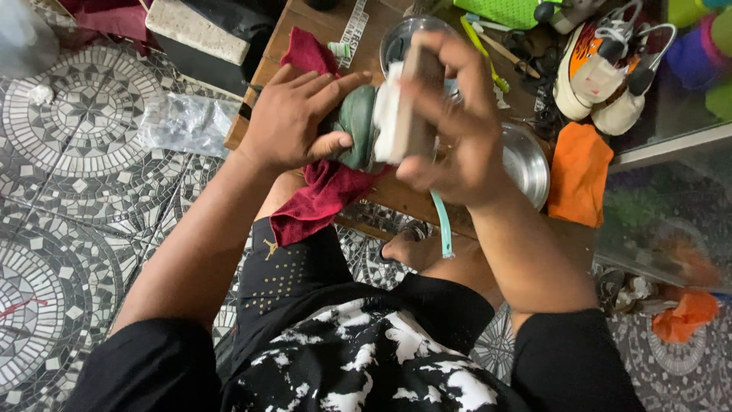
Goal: The person cleans a green shoe by scrubbing it with a brush and a cleaning solution, then wiping it with a red cloth. They repeatedly dip the brush into a bowl of water and scrub different parts of the shoe, including the sole.
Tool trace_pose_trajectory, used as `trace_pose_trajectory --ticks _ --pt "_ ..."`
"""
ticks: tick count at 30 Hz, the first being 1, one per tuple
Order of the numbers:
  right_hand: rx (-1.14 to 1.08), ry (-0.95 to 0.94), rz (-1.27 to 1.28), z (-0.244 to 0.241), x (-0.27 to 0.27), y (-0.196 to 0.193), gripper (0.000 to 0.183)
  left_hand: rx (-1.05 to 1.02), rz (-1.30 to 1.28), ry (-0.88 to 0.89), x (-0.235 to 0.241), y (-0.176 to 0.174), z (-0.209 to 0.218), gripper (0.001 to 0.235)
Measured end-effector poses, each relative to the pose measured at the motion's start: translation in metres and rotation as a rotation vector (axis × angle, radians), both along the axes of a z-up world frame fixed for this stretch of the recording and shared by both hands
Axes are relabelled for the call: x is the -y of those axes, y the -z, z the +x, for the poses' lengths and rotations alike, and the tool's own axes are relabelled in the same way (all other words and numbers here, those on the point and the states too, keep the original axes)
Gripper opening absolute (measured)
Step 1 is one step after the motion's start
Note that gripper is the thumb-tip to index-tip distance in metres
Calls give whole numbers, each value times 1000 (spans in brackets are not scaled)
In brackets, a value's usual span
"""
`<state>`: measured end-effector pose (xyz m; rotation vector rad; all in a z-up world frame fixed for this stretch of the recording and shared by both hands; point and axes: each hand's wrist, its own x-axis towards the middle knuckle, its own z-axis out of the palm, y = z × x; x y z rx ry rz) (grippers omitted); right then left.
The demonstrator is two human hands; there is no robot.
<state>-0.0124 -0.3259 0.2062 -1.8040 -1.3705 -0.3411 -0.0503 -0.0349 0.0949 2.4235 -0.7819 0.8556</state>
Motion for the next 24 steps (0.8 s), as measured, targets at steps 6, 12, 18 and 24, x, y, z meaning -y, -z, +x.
trace_pose_trajectory --ticks 6,12,18,24 --pt "464 -88 -231 8 11 -12 73 8 23 -22 0 3 -1 96" --pt "493 -77 -267 22 1 -26 76 18 14 -26 -1 7 -1 96" --pt "85 -76 -142 30 -21 -31 72 44 -2 -45 -2 14 2 96" --pt "-81 -65 -71 26 -31 -26 71 42 -11 -35 -2 6 -3 95"
